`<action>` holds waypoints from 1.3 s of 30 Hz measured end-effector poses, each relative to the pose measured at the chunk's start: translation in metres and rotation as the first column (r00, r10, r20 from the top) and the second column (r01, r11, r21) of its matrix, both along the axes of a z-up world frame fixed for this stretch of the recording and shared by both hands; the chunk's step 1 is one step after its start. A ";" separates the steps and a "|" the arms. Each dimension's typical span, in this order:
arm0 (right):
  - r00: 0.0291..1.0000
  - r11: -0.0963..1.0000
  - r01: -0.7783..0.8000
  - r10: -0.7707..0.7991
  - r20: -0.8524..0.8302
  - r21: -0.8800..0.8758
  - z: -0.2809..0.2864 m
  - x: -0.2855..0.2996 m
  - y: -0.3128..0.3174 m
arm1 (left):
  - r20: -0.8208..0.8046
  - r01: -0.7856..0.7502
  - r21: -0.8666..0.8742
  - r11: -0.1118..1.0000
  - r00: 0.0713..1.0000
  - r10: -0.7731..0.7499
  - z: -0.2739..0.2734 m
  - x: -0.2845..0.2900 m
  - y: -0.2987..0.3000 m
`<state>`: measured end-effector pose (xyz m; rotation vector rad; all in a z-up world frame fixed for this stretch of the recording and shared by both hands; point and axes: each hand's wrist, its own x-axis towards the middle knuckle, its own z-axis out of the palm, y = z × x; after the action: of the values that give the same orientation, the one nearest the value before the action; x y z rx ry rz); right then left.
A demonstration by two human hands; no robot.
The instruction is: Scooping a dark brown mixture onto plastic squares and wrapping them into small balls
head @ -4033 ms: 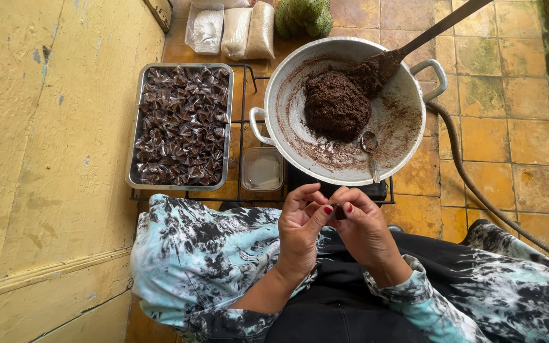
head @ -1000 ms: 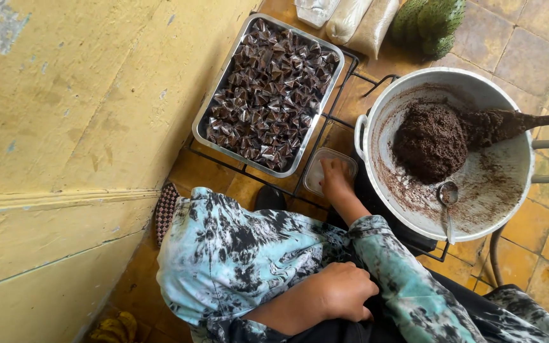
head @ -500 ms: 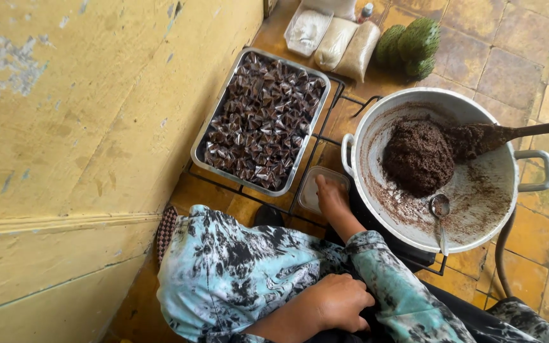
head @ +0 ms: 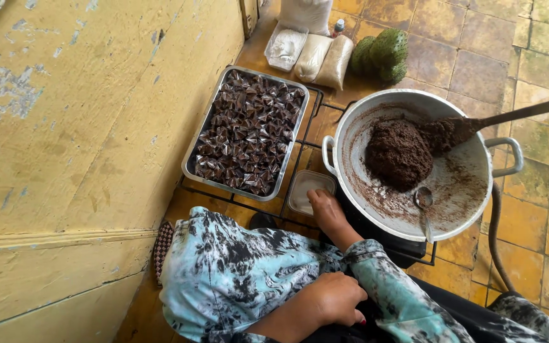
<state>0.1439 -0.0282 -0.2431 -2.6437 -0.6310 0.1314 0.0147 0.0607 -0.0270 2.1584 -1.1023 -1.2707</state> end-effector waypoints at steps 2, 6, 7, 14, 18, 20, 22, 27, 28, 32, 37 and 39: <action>0.979 0.988 0.122 -0.104 -0.174 0.096 0.024 -0.007 0.002 | -0.029 0.023 0.003 1.000 0.999 -0.022 0.004 0.000 -0.001; 0.999 0.997 0.052 -0.052 -0.009 0.062 0.011 -0.006 -0.005 | -0.024 0.005 0.042 0.999 1.000 -0.004 0.000 0.000 -0.005; 0.999 0.997 0.051 -0.051 -0.008 0.064 0.009 -0.006 -0.005 | -0.023 0.004 0.045 0.999 1.000 -0.003 -0.002 0.000 -0.005; 0.985 0.985 0.115 -0.130 0.117 0.132 -0.009 -0.009 -0.008 | 0.095 -0.145 0.134 0.980 0.987 0.133 -0.013 0.000 -0.002; 0.967 0.815 0.254 -0.213 -0.138 0.521 -0.015 -0.010 -0.011 | 0.109 -0.239 0.131 0.962 0.968 0.225 -0.008 0.003 0.001; 0.956 0.976 0.115 -0.058 0.289 -0.185 -0.054 0.001 -0.020 | 0.145 -0.297 0.125 0.947 0.949 0.279 -0.012 0.003 0.001; 0.823 0.572 0.199 0.343 0.453 -0.796 -0.053 0.000 -0.020 | 0.174 -0.354 0.118 0.928 0.927 0.332 -0.006 0.007 0.005; 0.908 0.912 0.376 -0.328 -0.261 0.163 -0.006 -0.003 -0.017 | 0.160 -0.804 -0.306 0.510 0.484 0.860 -0.072 0.027 0.028; 0.911 0.916 0.368 -0.320 -0.259 0.162 -0.007 -0.005 -0.018 | 0.160 -0.808 -0.308 0.503 0.477 0.864 -0.067 0.038 0.032; 0.840 0.699 0.466 -0.158 -0.519 0.542 0.030 -0.035 -0.016 | -0.096 -0.791 -0.607 -0.074 -0.020 0.995 -0.034 0.055 0.046; 0.844 0.556 0.349 0.163 -0.511 0.754 0.091 -0.056 -0.011 | -0.674 -0.876 -0.216 -0.432 -0.186 0.715 -0.044 0.054 0.041; 0.818 0.473 0.395 0.209 -0.535 0.788 0.103 -0.063 -0.009 | -0.660 -0.838 -0.318 -0.444 -0.141 0.738 -0.036 0.052 0.041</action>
<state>0.0814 -0.0376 -0.1405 -1.4528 -0.1993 0.4226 0.0666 0.1018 -0.0629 1.2831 0.4504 0.0437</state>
